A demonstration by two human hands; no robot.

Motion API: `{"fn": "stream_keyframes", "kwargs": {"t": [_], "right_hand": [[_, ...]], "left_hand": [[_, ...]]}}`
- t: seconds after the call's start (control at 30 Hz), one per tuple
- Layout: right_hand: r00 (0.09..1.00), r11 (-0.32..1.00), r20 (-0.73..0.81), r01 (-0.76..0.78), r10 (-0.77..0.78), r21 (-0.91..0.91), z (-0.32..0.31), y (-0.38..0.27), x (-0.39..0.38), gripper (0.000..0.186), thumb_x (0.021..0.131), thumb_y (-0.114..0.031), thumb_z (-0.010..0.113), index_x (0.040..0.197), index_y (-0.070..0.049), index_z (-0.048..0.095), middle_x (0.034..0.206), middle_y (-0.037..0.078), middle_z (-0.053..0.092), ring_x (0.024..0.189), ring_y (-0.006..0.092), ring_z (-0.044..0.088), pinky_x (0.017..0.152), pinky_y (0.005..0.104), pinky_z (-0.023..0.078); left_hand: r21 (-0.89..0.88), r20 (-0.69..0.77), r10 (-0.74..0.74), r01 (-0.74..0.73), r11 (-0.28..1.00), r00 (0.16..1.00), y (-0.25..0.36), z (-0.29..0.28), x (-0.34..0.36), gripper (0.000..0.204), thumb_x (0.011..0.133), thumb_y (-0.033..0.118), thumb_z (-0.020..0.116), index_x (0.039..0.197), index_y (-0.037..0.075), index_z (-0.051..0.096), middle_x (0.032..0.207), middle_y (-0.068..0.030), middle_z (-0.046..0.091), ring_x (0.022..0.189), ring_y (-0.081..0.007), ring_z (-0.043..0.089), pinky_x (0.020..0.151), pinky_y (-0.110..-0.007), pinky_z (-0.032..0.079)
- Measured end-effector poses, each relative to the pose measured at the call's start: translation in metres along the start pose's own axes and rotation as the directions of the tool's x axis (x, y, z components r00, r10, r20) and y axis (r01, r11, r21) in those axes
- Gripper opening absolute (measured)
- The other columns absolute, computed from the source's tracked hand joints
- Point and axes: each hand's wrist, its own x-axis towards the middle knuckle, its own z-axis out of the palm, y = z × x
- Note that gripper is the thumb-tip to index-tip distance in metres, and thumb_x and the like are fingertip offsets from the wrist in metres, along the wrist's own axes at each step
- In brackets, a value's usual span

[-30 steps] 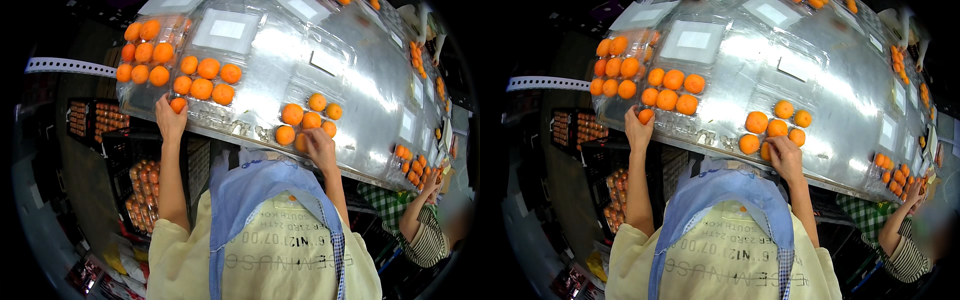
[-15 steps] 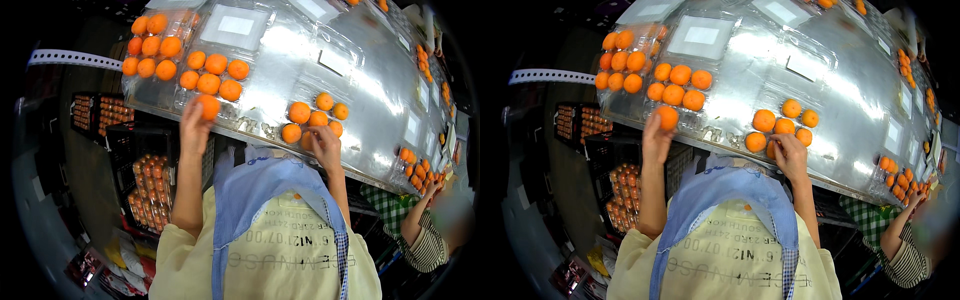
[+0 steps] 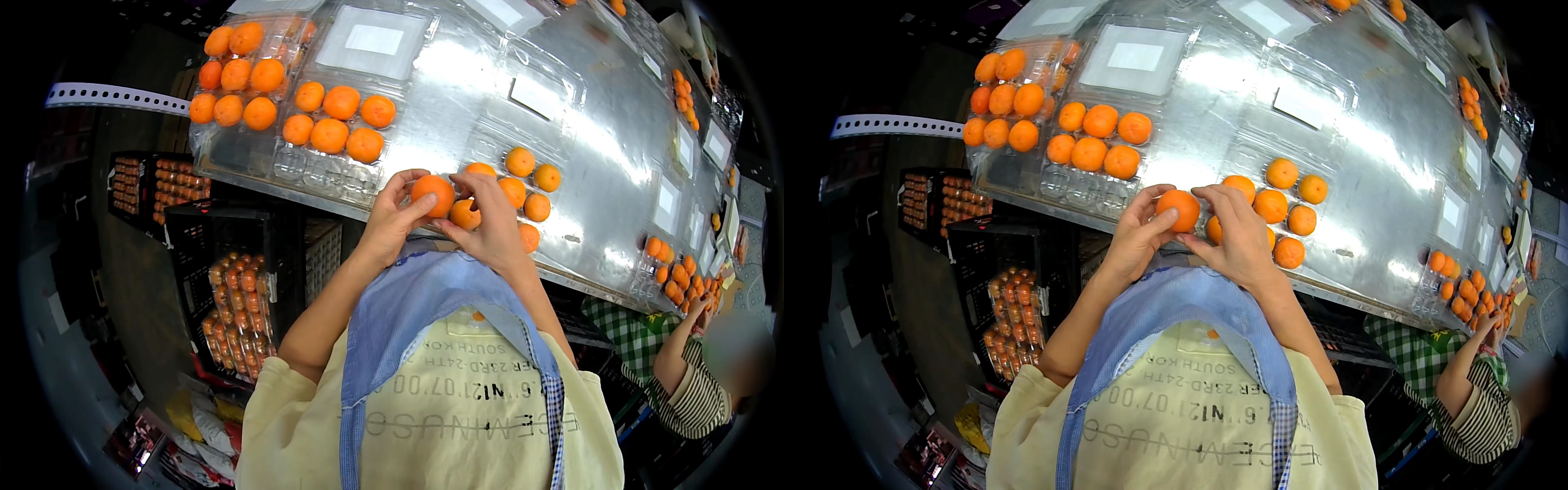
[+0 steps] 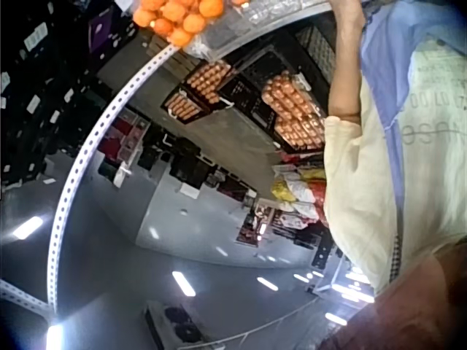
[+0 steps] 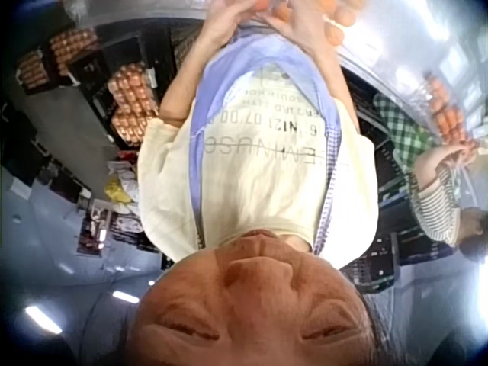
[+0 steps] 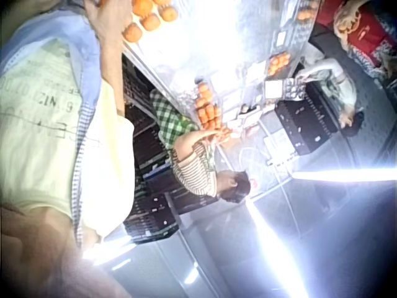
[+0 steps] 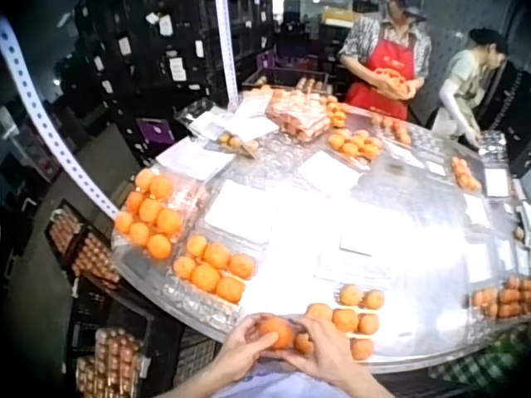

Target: The person picks oranges, removes stems, and places them into clear plastic trays on a metal table. They then cover the filled trays with plastic lids and place the packaged units into a black crate.

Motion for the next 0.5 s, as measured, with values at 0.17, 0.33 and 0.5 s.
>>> {"fn": "stream_keyframes", "kwargs": {"t": [0.17, 0.33, 0.5], "right_hand": [[0.998, 0.99, 0.009, 0.062, -0.061, -0.123, 0.005, 0.001, -0.001, 0.057, 0.063, -0.017, 0.081, 0.113, -0.005, 0.055, 0.105, 0.012, 0.059, 0.094, 0.0285, 0.059, 0.075, 0.035, 0.05], [0.992, 0.988, -0.025, -0.122, 0.125, 0.092, 0.006, 0.012, -0.004, 0.056, 0.064, -0.015, 0.079, 0.114, -0.004, 0.055, 0.103, 0.013, 0.058, 0.092, 0.026, 0.059, 0.073, 0.0326, 0.051], [0.953, 0.961, -0.142, -0.254, 0.268, 0.106, -0.008, 0.06, 0.012, 0.054, 0.066, -0.017, 0.078, 0.114, -0.004, 0.055, 0.1, 0.012, 0.056, 0.088, 0.0235, 0.058, 0.071, 0.0315, 0.051]], "left_hand": [[0.167, 0.006, 0.112, -0.112, 0.98, 0.994, -0.012, 0.007, 0.002, 0.049, 0.081, 0.015, 0.072, 0.119, 0.002, 0.045, 0.11, -0.0104, 0.048, 0.101, -0.0176, 0.057, 0.08, -0.028, 0.053], [0.133, -0.027, 0.023, -0.019, 0.991, 0.999, -0.002, 0.016, -0.001, 0.044, 0.087, 0.02, 0.066, 0.12, 0.001, 0.045, 0.109, -0.0098, 0.048, 0.092, -0.0159, 0.06, 0.074, -0.025, 0.053], [0.168, -0.003, 0.002, -0.002, 0.986, 1.0, -0.007, 0.005, 0.004, 0.035, 0.09, 0.02, 0.061, 0.117, 0.001, 0.049, 0.102, -0.0061, 0.053, 0.079, -0.0092, 0.057, 0.066, -0.024, 0.05]]}}
